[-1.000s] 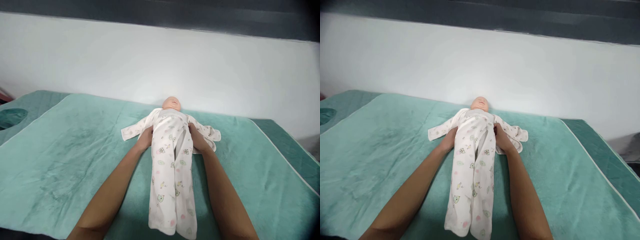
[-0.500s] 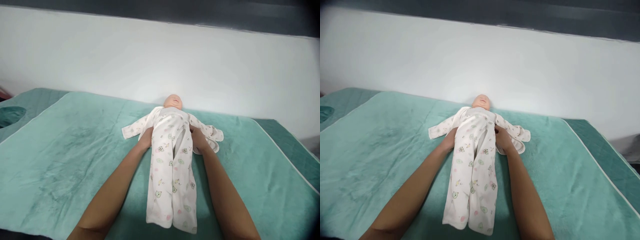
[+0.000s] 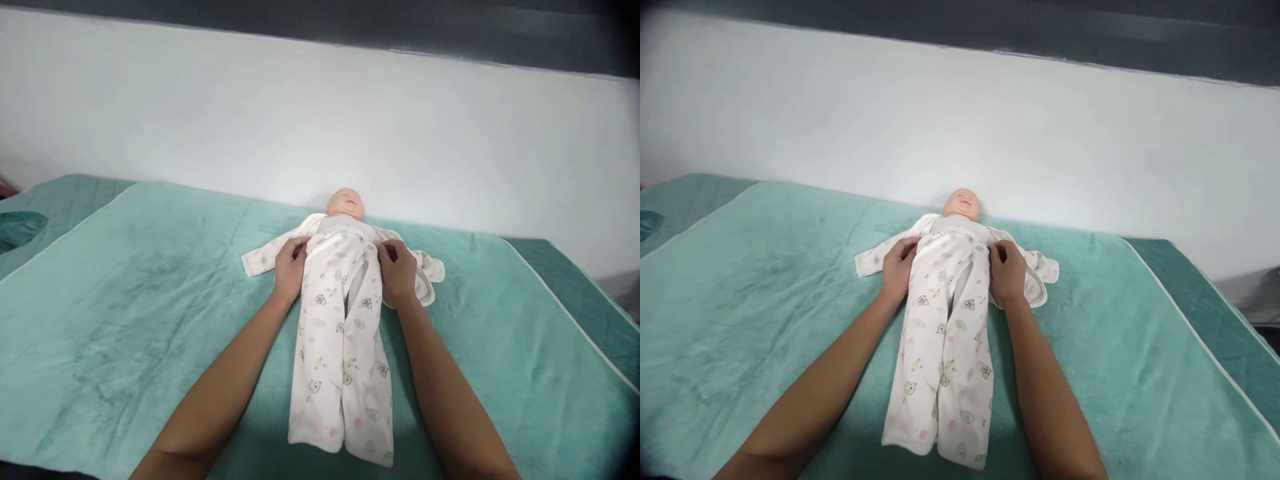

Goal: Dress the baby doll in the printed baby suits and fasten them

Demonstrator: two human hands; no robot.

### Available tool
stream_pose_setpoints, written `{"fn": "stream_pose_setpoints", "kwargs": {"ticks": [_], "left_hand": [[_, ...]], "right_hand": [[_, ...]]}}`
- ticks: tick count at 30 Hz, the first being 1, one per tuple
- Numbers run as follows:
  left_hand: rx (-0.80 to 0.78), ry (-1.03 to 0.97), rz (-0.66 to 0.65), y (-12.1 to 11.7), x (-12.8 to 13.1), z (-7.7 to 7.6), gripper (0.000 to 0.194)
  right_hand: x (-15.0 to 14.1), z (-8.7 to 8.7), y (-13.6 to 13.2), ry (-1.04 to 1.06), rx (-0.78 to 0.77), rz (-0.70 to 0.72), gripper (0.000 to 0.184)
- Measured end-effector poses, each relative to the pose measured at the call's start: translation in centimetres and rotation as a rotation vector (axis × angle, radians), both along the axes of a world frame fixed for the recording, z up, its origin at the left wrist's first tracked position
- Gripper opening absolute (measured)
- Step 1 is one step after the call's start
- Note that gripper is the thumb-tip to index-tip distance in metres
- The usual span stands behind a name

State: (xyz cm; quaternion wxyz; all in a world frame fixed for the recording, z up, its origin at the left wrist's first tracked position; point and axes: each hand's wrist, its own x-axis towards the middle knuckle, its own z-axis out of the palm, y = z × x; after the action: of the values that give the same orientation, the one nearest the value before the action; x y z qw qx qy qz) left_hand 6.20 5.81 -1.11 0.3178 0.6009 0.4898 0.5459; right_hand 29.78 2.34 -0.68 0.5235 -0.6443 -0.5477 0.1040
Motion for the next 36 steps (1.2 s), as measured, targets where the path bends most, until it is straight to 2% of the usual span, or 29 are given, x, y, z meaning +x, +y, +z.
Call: {"fn": "stream_pose_setpoints", "kwargs": {"ticks": [3,6,9,12,16,19,22,27,29,31,34,36], "left_hand": [[0.177,0.107,-0.010,0.8,0.0,0.4,0.023],[0.228,0.194,-0.058,1.7,-0.1,0.6,0.021],[0.143,0.134,-0.090,2.3,-0.1,0.5,0.022],[0.066,0.083,-0.073,2.5,-0.1,0.5,0.023],[0.084,0.117,-0.064,2.6,-0.2,0.3,0.015],[0.083,0.094,-0.065,2.7,-0.1,-0.1,0.011],[0.050,0.040,-0.069,2.6,0.3,-0.5,0.007],[0.048,-0.019,-0.074,2.2,0.7,-0.7,0.007],[0.045,0.007,-0.048,2.2,0.7,-0.7,0.008],[0.047,0.060,-0.003,2.3,0.6,-0.8,0.007],[0.098,0.158,0.057,2.4,0.6,-1.2,0.011],[0.171,0.221,0.068,2.5,0.5,-1.5,0.015]], "right_hand": [[-0.5,0.7,0.2,-0.017,0.112,0.136,0.024],[-0.5,1.2,1.1,-0.031,0.146,0.255,0.022],[0.0,1.8,2.5,-0.003,0.061,0.312,0.018],[0.5,3.0,4.1,0.017,-0.074,0.441,0.019],[0.3,5.2,5.7,0.013,-0.216,0.666,0.022],[-0.2,6.6,6.6,-0.107,-0.286,0.739,0.025],[-1.1,7.6,7.0,-0.283,-0.273,0.717,0.022],[-3.3,8.9,7.9,-0.718,-0.315,0.504,0.015],[-4.0,8.9,8.5,-0.801,-0.319,0.449,0.014],[-4.4,8.2,9.1,-0.712,-0.297,0.404,0.013],[-4.4,5.8,8.8,-0.306,-0.187,0.306,0.012],[-3.9,3.6,7.6,-0.037,-0.085,0.230,0.019]]}}
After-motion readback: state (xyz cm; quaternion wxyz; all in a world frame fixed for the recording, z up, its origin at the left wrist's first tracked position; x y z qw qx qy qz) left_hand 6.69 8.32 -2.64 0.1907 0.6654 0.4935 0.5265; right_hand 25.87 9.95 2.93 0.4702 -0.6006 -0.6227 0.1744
